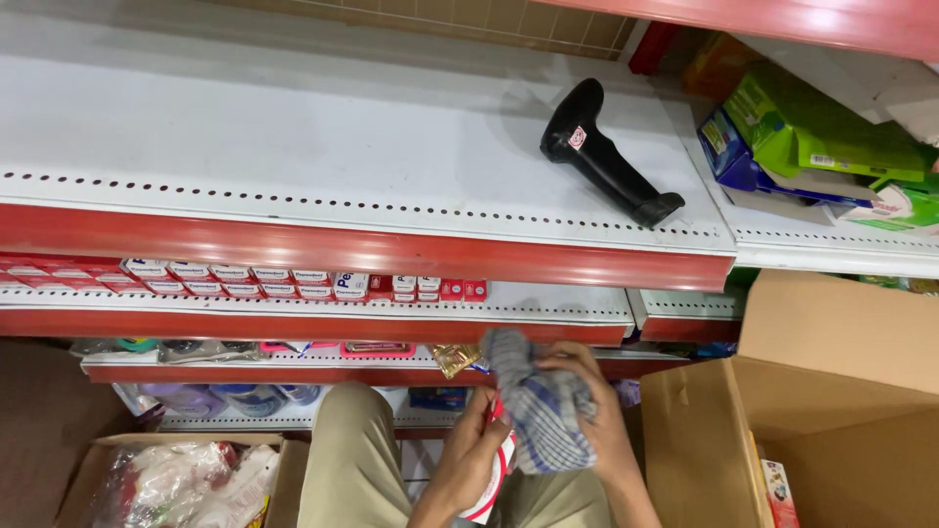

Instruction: The person sits on the floor of a store aisle and takes toothpaste boxes out of a cardboard box, wiping some boxes with a cloth before placing them onto the shelf row by row. They hold a barcode scanner in one hand at times while arranging the boxes on the shelf.

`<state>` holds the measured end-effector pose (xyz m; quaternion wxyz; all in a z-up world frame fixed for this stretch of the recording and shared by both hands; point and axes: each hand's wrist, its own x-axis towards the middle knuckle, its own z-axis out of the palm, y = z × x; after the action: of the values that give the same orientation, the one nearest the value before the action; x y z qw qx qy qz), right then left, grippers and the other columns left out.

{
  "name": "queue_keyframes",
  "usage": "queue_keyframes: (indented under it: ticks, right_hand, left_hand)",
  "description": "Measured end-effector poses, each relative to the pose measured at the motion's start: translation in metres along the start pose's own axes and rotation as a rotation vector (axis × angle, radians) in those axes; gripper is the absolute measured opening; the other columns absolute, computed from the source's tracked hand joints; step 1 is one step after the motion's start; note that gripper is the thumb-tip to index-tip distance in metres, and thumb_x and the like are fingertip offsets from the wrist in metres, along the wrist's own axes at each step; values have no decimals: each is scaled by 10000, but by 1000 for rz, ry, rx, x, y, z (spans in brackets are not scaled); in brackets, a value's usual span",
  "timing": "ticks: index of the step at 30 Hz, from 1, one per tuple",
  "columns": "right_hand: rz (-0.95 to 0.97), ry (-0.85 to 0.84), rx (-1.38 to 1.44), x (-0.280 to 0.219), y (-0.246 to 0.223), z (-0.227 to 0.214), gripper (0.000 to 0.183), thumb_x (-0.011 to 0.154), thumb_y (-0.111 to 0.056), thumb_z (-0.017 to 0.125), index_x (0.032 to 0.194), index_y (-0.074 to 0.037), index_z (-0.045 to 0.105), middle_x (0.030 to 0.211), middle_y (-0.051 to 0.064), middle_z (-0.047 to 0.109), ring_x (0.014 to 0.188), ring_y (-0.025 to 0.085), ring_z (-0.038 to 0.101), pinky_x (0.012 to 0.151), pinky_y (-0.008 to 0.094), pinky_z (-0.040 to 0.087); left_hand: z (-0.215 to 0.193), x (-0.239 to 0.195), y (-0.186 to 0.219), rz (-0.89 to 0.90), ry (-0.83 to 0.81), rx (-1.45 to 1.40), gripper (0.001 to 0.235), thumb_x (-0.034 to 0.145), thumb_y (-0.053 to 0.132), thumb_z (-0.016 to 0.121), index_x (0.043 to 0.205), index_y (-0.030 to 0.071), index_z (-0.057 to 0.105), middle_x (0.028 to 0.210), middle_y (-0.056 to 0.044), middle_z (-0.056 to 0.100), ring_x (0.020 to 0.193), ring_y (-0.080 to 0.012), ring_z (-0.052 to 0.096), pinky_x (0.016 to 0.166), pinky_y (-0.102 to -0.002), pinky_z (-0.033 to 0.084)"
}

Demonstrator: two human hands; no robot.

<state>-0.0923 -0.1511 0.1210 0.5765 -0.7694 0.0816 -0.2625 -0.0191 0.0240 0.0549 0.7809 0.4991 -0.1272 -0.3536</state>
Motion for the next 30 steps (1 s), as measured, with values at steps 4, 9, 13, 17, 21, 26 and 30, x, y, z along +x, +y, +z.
queue_keyframes:
  ticks: [4,9,13,17,21,26,30]
  right_hand:
    - [-106,-117,-165,11,-11,26,414,690,40,548,1083,-18,664,1205,124,643,1259,259,630,1134,359,418]
    - [-75,-122,-85,-5,-12,54,352,676,44,644,1017,-21,584,1110,115,616,1095,250,615,1020,349,450]
    - [-194,-17,-36,10,-52,71,397,629,38,575,1018,-38,597,1094,113,602,1114,255,602,1057,375,436]
    - [-471,176,-5,83,-122,96,465,703,34,598,1136,-69,463,1167,104,509,1162,241,531,1119,374,424]
    - [-608,230,-130,165,-157,110,551,829,-110,836,1182,-97,414,1261,122,436,1264,246,493,1172,382,427]
    - [-666,20,-395,212,-179,83,685,815,-384,941,1293,-87,549,1495,212,431,1446,392,419,1183,511,379]
    - [-537,185,-736,216,-153,28,598,843,-353,851,1301,-69,594,1367,222,569,1260,407,574,1042,509,491]
  left_hand:
    - [7,-10,14,181,-52,-38,474,976,180,449,1420,27,512,1304,-82,638,1210,-155,573,1048,-292,429]
    - [-22,-11,7,-23,47,-581,498,1023,322,384,1404,46,550,1173,-127,705,958,-253,615,855,-400,486]
    - [-38,-14,55,-9,184,-874,469,927,271,370,1269,8,555,1105,-118,721,1011,-230,687,940,-386,526]
    - [-60,-14,38,67,71,-942,397,888,171,414,1236,24,534,1090,-120,701,1010,-250,687,948,-447,545]
    - [-46,-20,50,84,38,-888,479,832,39,509,1309,80,512,1111,-165,670,1036,-300,670,935,-499,554]
    - [-40,-14,46,98,64,-821,679,766,-50,555,1387,215,485,1088,-147,663,1015,-300,678,893,-539,574]
    - [-44,-5,38,48,47,-794,507,837,-11,589,1324,99,500,1073,-170,656,1014,-313,677,935,-600,585]
